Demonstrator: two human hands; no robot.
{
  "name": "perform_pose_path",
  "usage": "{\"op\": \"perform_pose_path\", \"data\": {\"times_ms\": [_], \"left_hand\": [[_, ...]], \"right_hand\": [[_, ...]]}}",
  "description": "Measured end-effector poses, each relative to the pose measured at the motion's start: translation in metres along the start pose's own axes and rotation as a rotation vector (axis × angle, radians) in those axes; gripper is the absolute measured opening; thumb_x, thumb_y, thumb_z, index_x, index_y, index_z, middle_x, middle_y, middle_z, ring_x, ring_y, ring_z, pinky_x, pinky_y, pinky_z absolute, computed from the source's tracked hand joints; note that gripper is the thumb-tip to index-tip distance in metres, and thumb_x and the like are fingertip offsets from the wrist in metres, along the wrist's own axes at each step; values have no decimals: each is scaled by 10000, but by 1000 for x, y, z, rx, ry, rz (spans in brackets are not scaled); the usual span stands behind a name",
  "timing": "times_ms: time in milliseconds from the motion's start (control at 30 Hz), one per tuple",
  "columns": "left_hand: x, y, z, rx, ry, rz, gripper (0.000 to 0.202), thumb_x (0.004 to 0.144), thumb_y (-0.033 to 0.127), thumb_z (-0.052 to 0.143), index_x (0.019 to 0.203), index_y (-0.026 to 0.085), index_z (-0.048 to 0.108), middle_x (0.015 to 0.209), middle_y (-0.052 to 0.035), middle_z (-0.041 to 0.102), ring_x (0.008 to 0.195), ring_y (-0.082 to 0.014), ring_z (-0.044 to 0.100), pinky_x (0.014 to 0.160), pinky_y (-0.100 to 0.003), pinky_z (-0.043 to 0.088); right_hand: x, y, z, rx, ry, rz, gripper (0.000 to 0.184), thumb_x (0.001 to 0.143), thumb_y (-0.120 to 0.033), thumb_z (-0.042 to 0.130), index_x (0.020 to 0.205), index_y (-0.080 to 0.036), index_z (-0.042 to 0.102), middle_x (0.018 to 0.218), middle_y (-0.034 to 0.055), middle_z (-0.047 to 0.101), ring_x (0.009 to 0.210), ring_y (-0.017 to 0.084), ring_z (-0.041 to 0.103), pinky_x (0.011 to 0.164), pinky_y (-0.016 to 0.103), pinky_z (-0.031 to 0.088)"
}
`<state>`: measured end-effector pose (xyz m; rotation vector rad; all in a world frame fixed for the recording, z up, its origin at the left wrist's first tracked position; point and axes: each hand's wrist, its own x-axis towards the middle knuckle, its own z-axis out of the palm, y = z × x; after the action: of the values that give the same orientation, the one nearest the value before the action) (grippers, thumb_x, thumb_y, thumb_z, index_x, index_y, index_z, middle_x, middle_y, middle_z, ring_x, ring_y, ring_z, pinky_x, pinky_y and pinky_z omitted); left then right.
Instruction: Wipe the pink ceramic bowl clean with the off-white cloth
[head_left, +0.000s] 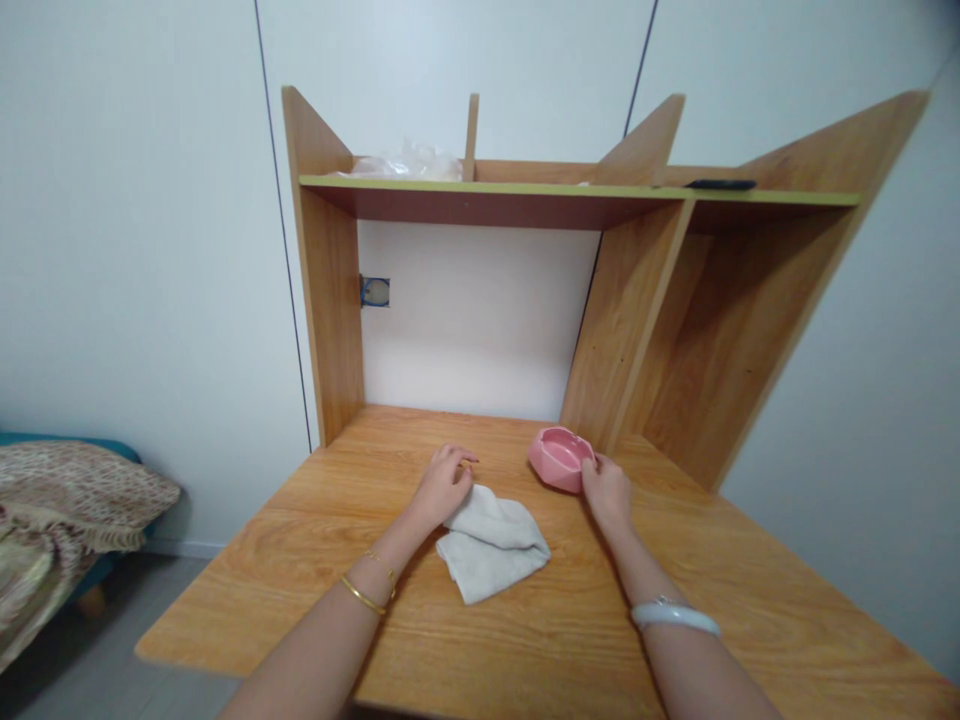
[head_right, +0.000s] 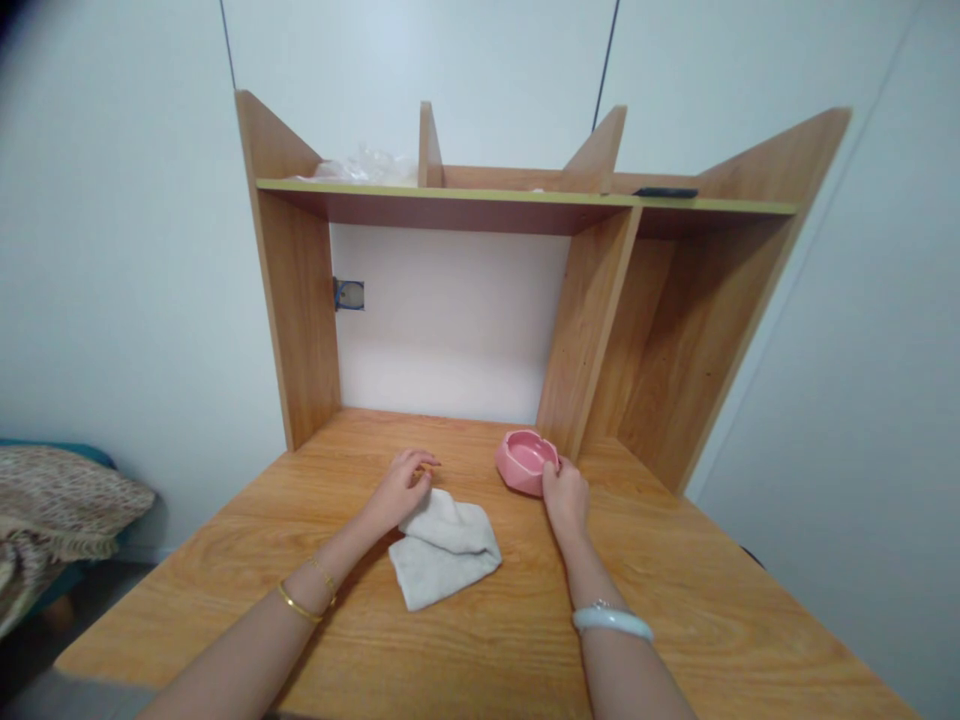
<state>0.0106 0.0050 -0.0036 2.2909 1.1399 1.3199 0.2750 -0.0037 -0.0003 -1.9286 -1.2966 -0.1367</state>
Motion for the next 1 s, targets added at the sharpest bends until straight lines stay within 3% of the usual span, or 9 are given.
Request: {"op": "perform_pose_path", "data": {"times_ms": [167,667,1000], "left_hand": [[0,1,-1,9,-34,5,228,731,99,442,821,188,632,944,-54,581,955,-184,512,887,-342,391],[0,8,-5,50,-124,7,247,750,84,418,826,170,636,899,-48,610,941,-175,519,866,-309,396],[0,9,-6,62,-160,33,254,758,76,402,834,168,626,891,-43,617,925,-170,528,861,-299,396]], "right_hand": [[-1,0,0,-11,18,3,438,829,-280,307,1084,-92,609,899,167,670,821,236,618,678,286,409],[-4,-5,3,-69,-20,93,412,819,-294,374,1126,-122,589,940,140,667,869,220,613,736,278,415],[-6,-9,4,-59,-37,74,414,825,-291,366,1134,-116,580,959,145,661,909,228,602,758,282,410]]}}
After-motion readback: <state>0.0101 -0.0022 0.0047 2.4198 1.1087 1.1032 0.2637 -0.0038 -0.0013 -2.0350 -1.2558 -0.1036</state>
